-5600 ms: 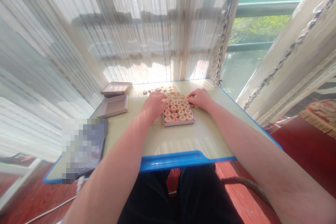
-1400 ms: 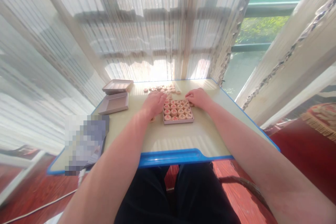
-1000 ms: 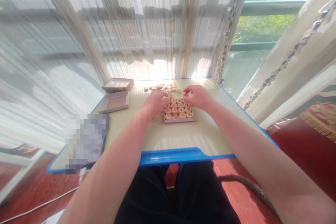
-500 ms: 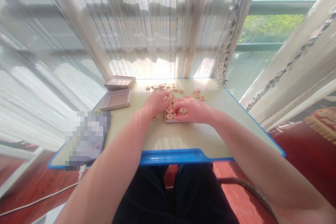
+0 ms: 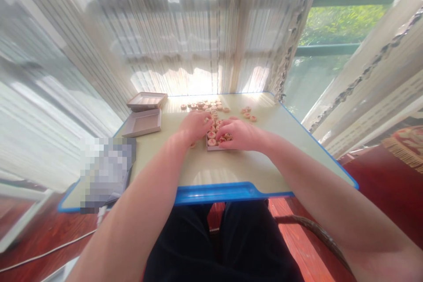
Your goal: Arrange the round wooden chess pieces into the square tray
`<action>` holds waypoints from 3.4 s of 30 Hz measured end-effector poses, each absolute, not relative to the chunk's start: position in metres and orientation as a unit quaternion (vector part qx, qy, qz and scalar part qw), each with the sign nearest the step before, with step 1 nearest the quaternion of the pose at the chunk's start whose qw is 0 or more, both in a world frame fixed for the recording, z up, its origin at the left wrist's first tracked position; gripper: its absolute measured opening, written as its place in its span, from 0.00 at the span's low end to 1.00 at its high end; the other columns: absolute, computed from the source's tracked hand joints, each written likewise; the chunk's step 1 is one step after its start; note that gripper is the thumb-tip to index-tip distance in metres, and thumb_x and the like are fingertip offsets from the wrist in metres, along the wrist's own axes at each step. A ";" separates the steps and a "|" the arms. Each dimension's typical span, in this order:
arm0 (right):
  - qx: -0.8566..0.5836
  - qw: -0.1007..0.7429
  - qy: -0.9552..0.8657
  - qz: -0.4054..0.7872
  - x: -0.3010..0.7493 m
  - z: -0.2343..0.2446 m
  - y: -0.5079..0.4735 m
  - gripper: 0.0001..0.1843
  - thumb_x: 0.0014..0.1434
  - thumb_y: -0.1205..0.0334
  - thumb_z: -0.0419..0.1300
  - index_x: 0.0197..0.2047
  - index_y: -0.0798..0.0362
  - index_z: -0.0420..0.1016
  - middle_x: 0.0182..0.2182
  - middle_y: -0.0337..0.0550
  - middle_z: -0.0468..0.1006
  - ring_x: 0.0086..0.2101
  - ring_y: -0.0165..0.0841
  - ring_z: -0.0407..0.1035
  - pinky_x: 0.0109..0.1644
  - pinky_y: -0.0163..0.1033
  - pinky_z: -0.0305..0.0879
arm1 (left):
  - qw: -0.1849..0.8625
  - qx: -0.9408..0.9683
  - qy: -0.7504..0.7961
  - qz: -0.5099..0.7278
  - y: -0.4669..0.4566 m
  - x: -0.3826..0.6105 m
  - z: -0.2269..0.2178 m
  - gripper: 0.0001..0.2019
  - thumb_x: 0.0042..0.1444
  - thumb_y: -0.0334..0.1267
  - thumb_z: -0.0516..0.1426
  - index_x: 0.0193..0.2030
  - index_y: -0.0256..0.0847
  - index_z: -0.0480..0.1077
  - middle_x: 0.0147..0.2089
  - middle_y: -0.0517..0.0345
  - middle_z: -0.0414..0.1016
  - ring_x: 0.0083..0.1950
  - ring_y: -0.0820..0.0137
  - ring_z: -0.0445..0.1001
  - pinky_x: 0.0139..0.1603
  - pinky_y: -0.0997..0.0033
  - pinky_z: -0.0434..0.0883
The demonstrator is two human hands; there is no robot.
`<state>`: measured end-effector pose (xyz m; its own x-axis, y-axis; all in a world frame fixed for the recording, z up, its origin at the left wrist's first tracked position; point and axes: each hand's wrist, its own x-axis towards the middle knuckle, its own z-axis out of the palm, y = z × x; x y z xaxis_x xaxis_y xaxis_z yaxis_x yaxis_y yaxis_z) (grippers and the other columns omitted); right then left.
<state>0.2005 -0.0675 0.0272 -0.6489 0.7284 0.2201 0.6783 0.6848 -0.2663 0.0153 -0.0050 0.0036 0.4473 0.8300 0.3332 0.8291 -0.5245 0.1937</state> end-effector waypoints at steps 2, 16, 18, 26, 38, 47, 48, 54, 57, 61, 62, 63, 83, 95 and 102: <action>-0.387 0.156 -0.906 0.077 0.200 0.028 -0.068 0.07 0.51 0.62 0.60 0.33 0.51 0.79 0.35 0.42 0.76 0.38 0.34 0.67 0.43 0.36 0.61 | -0.002 0.852 0.485 0.197 -0.005 0.015 0.003 0.16 0.56 0.42 0.49 0.41 0.40 0.74 0.43 0.52 0.76 0.47 0.61 0.70 0.51 0.63 0.67; -0.403 0.128 -0.903 0.069 0.202 0.035 -0.073 0.10 0.54 0.59 0.58 0.36 0.52 0.79 0.34 0.44 0.76 0.37 0.34 0.67 0.42 0.35 0.60 | -0.004 0.850 0.492 0.191 -0.005 0.015 0.003 0.16 0.56 0.43 0.49 0.42 0.40 0.74 0.43 0.52 0.76 0.48 0.60 0.70 0.50 0.63 0.67; -0.399 0.125 -0.906 0.067 0.201 0.035 -0.073 0.10 0.54 0.59 0.57 0.35 0.52 0.78 0.34 0.44 0.76 0.37 0.34 0.67 0.42 0.35 0.59 | -0.007 0.849 0.493 0.188 -0.005 0.015 0.003 0.16 0.56 0.43 0.49 0.42 0.40 0.74 0.42 0.51 0.76 0.48 0.60 0.70 0.50 0.63 0.67; -0.396 0.119 -0.907 0.073 0.200 0.038 -0.074 0.09 0.52 0.61 0.58 0.35 0.52 0.78 0.33 0.42 0.77 0.35 0.33 0.68 0.43 0.35 0.59 | 0.002 0.851 0.490 0.190 -0.008 0.016 0.006 0.16 0.56 0.42 0.49 0.41 0.39 0.74 0.43 0.51 0.76 0.48 0.59 0.70 0.51 0.62 0.67; -0.531 0.207 -0.818 0.075 0.221 0.036 -0.045 0.14 0.56 0.61 0.54 0.38 0.54 0.79 0.37 0.44 0.76 0.39 0.34 0.68 0.46 0.35 0.60 | 0.042 0.823 0.512 0.241 -0.008 0.017 0.004 0.19 0.61 0.41 0.43 0.53 0.40 0.68 0.49 0.51 0.74 0.51 0.63 0.70 0.53 0.65 0.66; -0.636 0.271 -0.708 0.145 0.226 0.005 -0.018 0.17 0.58 0.57 0.53 0.42 0.56 0.77 0.41 0.47 0.77 0.40 0.33 0.69 0.43 0.34 0.60 | 0.062 0.832 0.503 0.228 -0.005 0.016 -0.001 0.15 0.55 0.42 0.50 0.44 0.40 0.72 0.42 0.54 0.77 0.43 0.65 0.73 0.45 0.69 0.69; -0.638 0.276 -0.703 0.152 0.226 0.005 -0.018 0.16 0.58 0.57 0.53 0.42 0.56 0.76 0.40 0.47 0.78 0.39 0.33 0.69 0.43 0.33 0.60 | 0.068 0.830 0.501 0.234 -0.005 0.016 -0.001 0.15 0.55 0.42 0.50 0.44 0.40 0.72 0.42 0.55 0.77 0.42 0.66 0.73 0.44 0.69 0.69; -0.640 0.301 -0.673 0.217 0.230 0.006 -0.014 0.16 0.57 0.54 0.53 0.37 0.56 0.77 0.36 0.46 0.78 0.36 0.33 0.68 0.37 0.33 0.60 | 0.130 0.798 0.519 0.276 -0.011 0.013 0.010 0.16 0.52 0.43 0.53 0.45 0.40 0.72 0.45 0.55 0.76 0.42 0.67 0.74 0.44 0.71 0.70; -0.648 0.334 -0.617 0.295 0.234 0.006 -0.011 0.16 0.56 0.54 0.53 0.38 0.55 0.76 0.35 0.45 0.76 0.31 0.30 0.66 0.30 0.32 0.60 | 0.146 0.803 0.505 0.281 -0.016 0.009 0.021 0.13 0.50 0.43 0.55 0.37 0.39 0.75 0.40 0.56 0.78 0.40 0.68 0.74 0.42 0.71 0.69; -0.648 0.353 -0.590 0.327 0.239 0.003 -0.006 0.15 0.55 0.54 0.54 0.37 0.55 0.76 0.34 0.45 0.75 0.28 0.28 0.63 0.28 0.31 0.59 | 0.208 0.829 0.473 0.213 -0.023 0.004 0.033 0.12 0.46 0.44 0.58 0.34 0.40 0.76 0.33 0.58 0.78 0.34 0.70 0.74 0.35 0.73 0.69; -0.645 0.355 -0.593 0.327 0.240 0.002 -0.006 0.15 0.54 0.54 0.55 0.37 0.55 0.76 0.34 0.44 0.75 0.28 0.28 0.63 0.28 0.31 0.59 | 0.219 0.834 0.467 0.197 -0.024 0.003 0.035 0.12 0.46 0.44 0.58 0.34 0.40 0.76 0.33 0.59 0.78 0.33 0.70 0.73 0.34 0.74 0.68; -0.643 0.355 -0.596 0.325 0.240 0.001 -0.005 0.15 0.54 0.54 0.55 0.37 0.55 0.76 0.33 0.44 0.75 0.28 0.28 0.63 0.29 0.31 0.59 | 0.224 0.837 0.464 0.185 -0.024 0.002 0.036 0.12 0.45 0.44 0.59 0.34 0.41 0.76 0.32 0.59 0.78 0.33 0.71 0.73 0.33 0.74 0.68; -0.648 0.322 -0.621 0.301 0.231 0.010 -0.017 0.17 0.58 0.58 0.54 0.47 0.56 0.73 0.47 0.47 0.75 0.43 0.33 0.68 0.39 0.30 0.61 | 0.234 0.837 0.474 0.139 -0.023 0.000 0.035 0.14 0.43 0.48 0.60 0.34 0.42 0.78 0.29 0.61 0.77 0.31 0.72 0.71 0.31 0.75 0.66; -0.659 0.308 -0.620 0.296 0.229 0.014 -0.019 0.16 0.58 0.58 0.54 0.46 0.56 0.74 0.45 0.47 0.76 0.41 0.33 0.68 0.38 0.31 0.61 | 0.156 0.823 0.511 0.191 -0.021 -0.001 0.034 0.12 0.46 0.44 0.59 0.33 0.42 0.78 0.24 0.59 0.73 0.29 0.71 0.69 0.32 0.73 0.66; -0.654 0.312 -0.616 0.309 0.227 0.014 -0.021 0.15 0.57 0.59 0.54 0.44 0.56 0.75 0.42 0.48 0.77 0.39 0.33 0.68 0.36 0.31 0.62 | 0.152 0.823 0.512 0.191 -0.020 0.001 0.031 0.13 0.45 0.47 0.60 0.32 0.42 0.78 0.25 0.59 0.74 0.29 0.71 0.69 0.33 0.73 0.67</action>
